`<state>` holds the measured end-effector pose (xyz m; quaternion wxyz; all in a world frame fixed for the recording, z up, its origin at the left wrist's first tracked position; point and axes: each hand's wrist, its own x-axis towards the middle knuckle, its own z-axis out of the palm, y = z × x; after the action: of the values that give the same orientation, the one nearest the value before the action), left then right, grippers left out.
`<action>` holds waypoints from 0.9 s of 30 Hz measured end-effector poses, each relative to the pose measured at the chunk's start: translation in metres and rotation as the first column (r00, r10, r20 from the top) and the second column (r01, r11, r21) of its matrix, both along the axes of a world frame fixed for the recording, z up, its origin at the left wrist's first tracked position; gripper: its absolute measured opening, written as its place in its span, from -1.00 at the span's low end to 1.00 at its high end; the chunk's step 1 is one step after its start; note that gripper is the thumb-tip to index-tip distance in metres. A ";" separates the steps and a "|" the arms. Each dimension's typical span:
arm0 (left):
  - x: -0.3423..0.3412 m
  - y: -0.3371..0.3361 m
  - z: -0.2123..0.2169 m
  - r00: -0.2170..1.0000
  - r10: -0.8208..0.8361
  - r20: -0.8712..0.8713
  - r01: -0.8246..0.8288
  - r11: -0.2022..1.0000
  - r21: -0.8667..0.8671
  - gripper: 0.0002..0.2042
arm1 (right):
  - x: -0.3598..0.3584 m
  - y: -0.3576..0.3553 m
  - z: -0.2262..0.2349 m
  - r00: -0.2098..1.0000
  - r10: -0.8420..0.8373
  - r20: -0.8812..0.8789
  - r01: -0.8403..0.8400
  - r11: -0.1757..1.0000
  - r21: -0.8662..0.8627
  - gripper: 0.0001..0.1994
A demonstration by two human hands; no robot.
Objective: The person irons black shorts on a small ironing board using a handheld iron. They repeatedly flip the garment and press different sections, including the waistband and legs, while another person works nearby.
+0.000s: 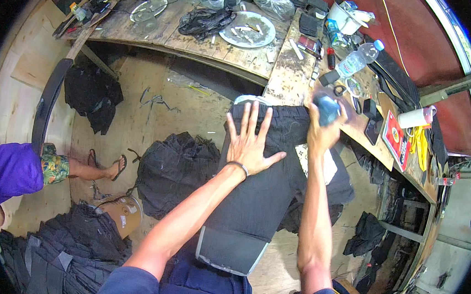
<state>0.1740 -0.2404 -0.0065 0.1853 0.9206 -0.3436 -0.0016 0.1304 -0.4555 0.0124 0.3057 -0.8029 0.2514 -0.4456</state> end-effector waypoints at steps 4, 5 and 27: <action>0.023 -0.016 0.010 0.997 -0.077 0.007 0.077 0.995 -0.055 0.32 | -0.109 0.105 0.043 0.965 -0.008 -0.261 -0.023 0.993 -0.114 -0.45; 0.027 -0.016 0.010 0.993 -0.098 -0.067 0.096 0.995 -0.026 0.33 | -0.128 0.126 0.044 0.896 0.120 -0.427 -0.202 0.968 -0.152 -0.45; 0.040 -0.019 -0.003 0.988 -0.149 0.034 0.150 0.988 -0.048 0.21 | -0.131 0.169 0.042 0.759 0.190 -0.622 -0.326 0.939 -0.112 -0.61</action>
<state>0.2144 -0.2593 -0.0092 0.2025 0.8873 -0.4143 0.0071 -0.0011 -0.2870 0.0544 0.1806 -0.9574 0.1728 -0.1445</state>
